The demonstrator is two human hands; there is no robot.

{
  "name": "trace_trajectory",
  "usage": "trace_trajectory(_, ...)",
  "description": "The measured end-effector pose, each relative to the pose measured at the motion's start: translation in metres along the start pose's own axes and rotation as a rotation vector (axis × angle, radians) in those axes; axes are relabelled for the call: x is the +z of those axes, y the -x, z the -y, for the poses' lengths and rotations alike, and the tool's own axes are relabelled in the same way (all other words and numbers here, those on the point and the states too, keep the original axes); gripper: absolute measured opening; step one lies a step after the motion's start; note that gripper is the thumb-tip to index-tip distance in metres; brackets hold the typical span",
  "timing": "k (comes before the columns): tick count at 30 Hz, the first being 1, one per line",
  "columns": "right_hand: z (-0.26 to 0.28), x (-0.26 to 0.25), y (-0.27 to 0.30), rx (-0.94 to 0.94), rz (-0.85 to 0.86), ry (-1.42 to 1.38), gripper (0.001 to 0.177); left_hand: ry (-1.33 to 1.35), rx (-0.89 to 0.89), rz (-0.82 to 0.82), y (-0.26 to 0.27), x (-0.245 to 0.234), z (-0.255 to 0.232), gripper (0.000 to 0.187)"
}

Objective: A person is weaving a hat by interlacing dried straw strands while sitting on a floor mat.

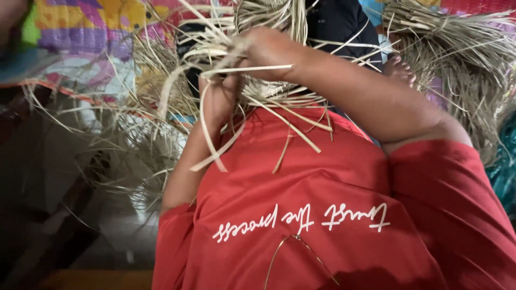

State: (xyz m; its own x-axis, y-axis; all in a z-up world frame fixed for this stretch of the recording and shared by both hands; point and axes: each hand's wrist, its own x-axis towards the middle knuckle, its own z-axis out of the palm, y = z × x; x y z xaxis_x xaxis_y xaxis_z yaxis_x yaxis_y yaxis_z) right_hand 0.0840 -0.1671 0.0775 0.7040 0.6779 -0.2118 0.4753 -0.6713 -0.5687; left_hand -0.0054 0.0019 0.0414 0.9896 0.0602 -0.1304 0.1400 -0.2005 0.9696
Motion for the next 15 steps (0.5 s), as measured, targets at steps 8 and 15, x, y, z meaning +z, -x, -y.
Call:
trace_trajectory(8,-0.01,0.006,0.017,-0.123,-0.216,-0.132,0.027,0.457,-0.074,0.108,-0.029,-0.001,0.084,0.027)
trace_trajectory(15,0.015,-0.027,0.036,-0.432,-0.283,-0.339,0.024,0.144,0.386,0.027,-0.027,0.006,0.055,0.014)
